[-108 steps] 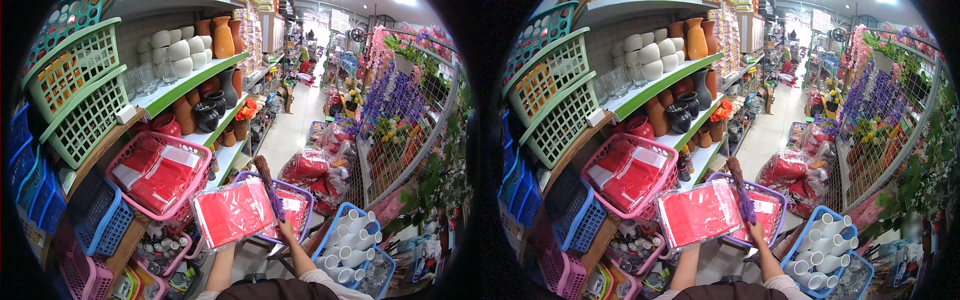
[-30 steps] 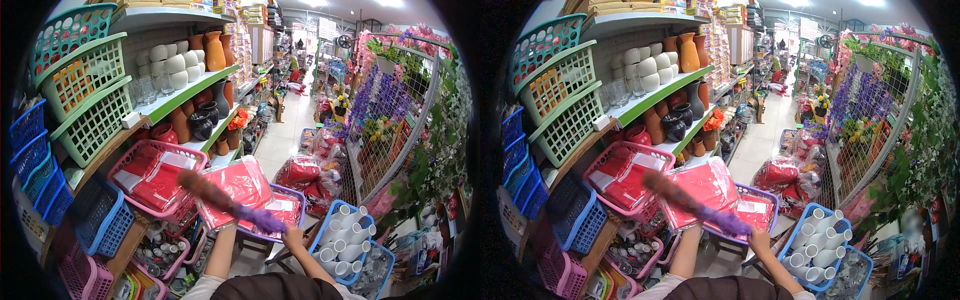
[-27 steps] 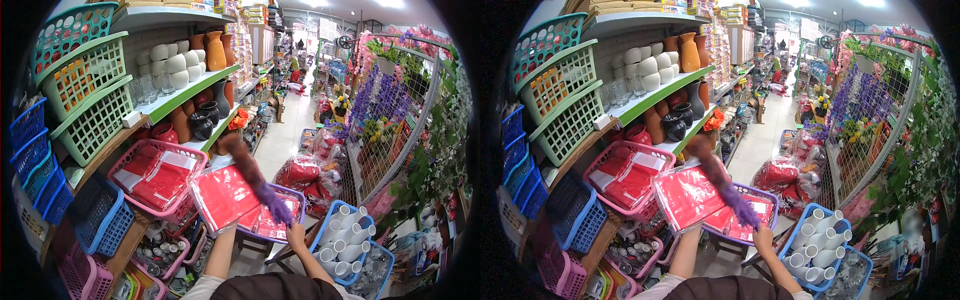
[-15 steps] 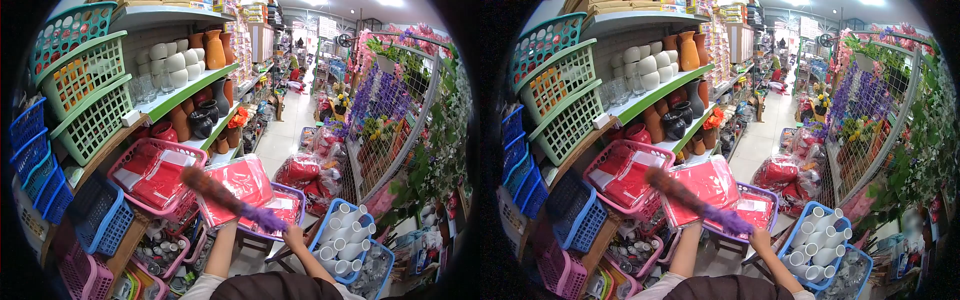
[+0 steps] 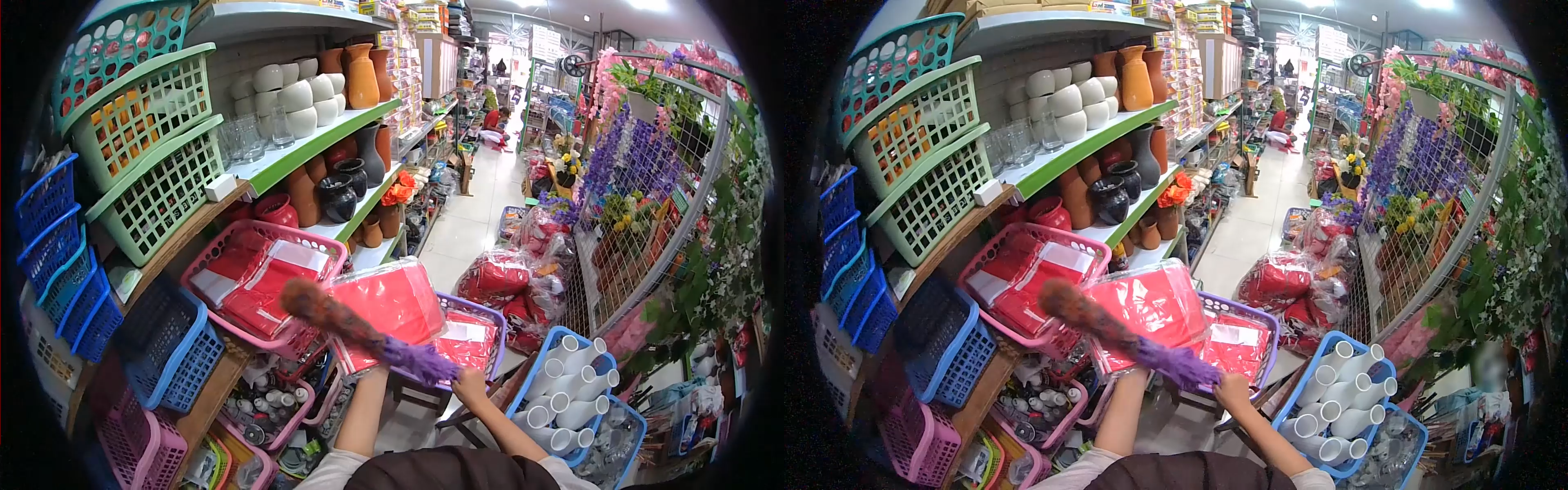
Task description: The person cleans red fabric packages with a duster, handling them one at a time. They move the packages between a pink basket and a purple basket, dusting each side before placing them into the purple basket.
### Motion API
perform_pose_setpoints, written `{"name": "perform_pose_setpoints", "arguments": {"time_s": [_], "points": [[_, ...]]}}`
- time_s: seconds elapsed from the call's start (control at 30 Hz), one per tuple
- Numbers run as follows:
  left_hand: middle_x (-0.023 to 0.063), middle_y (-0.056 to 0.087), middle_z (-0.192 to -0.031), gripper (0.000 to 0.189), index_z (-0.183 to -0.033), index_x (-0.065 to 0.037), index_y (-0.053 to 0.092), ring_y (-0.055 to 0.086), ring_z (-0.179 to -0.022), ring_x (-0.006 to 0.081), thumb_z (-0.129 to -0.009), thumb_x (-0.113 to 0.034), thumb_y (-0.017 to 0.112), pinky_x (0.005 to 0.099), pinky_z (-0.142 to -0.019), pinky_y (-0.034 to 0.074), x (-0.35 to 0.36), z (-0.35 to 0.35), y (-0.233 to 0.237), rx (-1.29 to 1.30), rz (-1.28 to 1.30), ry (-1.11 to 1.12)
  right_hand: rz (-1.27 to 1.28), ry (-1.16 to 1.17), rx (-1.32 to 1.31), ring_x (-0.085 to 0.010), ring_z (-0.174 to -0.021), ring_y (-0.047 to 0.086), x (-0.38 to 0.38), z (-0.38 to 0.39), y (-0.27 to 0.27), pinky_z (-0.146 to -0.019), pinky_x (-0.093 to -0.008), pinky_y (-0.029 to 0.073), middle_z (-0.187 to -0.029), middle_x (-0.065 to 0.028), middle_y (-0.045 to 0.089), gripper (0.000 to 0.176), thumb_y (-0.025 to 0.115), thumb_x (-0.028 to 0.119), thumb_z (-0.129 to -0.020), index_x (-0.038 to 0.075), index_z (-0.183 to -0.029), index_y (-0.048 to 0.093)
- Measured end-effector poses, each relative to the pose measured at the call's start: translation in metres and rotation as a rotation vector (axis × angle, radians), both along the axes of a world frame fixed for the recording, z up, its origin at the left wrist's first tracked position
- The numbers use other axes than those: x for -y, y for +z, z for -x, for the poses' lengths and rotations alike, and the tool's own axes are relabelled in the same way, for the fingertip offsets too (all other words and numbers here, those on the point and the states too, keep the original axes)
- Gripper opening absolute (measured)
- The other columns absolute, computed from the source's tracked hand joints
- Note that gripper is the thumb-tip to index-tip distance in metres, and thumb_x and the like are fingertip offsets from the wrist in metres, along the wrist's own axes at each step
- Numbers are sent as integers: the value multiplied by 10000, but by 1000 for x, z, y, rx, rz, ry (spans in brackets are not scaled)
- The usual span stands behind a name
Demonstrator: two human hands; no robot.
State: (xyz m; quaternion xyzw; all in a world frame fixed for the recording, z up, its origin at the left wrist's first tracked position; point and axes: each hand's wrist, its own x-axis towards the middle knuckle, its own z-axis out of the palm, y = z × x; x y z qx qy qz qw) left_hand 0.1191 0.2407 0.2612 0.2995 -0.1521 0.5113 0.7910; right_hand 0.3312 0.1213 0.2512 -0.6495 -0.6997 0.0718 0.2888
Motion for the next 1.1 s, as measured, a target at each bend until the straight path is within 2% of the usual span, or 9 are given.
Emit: {"name": "perform_pose_setpoints", "arguments": {"time_s": [0.1,0.27,0.47,0.6,0.8,0.9,1.0,1.07,1.1], "points": [[85,394,-1306,558,-1318,-102,323,382,-1193,242,-893,-463,327,403,-1019,277,-7,2,5,6,2,2,67,-206,-174,-409,-635,557,-24,-2,-26,-583,-472,426,-646,-252,545,178,556,144,-658,-20,-721,583],[85,397,-1303,556,-1317,-101,325,385,-1191,242,-894,-461,325,403,-1019,278,-4,20,-11,8,0,3,105,-306,-415,-432,-656,555,-65,-14,-79,-572,-493,412,-664,-275,546,263,548,225,-724,-28,-788,582],[86,402,-1300,553,-1316,-99,327,389,-1188,242,-896,-458,322,402,-1018,279,-4,17,-23,20,-11,-5,298,-481,-170,-405,-675,583,-87,-18,-132,-605,-481,444,-684,-256,577,290,563,250,-741,-37,-747,610],[86,405,-1298,551,-1315,-98,329,391,-1186,242,-897,-457,321,402,-1018,279,5,20,-36,38,-2,-19,331,-432,-25,-395,-680,593,-86,-20,-172,-621,-472,467,-694,-241,590,291,584,256,-731,-33,-740,619],[86,410,-1295,548,-1314,-97,332,395,-1183,243,-899,-454,319,401,-1018,280,9,20,-32,71,14,-49,427,-455,26,-376,-703,605,-89,-19,-161,-632,-459,480,-761,-236,604,296,585,267,-735,-21,-791,623],[87,412,-1294,547,-1313,-96,333,397,-1182,243,-900,-453,317,401,-1017,281,11,16,-28,89,5,-57,467,-379,-14,-372,-707,608,-93,-22,-148,-626,-450,482,-788,-235,607,374,600,308,-741,-28,-905,587],[87,414,-1292,545,-1313,-95,334,399,-1180,243,-900,-451,316,400,-1017,281,8,9,-17,104,-3,-75,437,-425,90,-333,-870,594,-93,-20,-112,-762,-430,467,-920,-213,603,432,615,315,-734,-23,-996,557],[87,416,-1291,544,-1312,-95,335,400,-1179,243,-901,-451,315,400,-1017,281,10,0,-14,113,-10,-89,492,-252,-744,-293,-1011,544,-113,-30,-118,-850,-427,430,-1084,-196,560,553,553,419,-799,-22,-1123,476],[87,416,-1290,544,-1312,-94,336,401,-1179,243,-901,-450,315,400,-1017,282,8,1,-10,118,-14,-96,488,-254,-744,-293,-1011,544,-113,-29,-105,-850,-427,430,-1084,-196,560,553,553,419,-799,-22,-1123,476]]}}
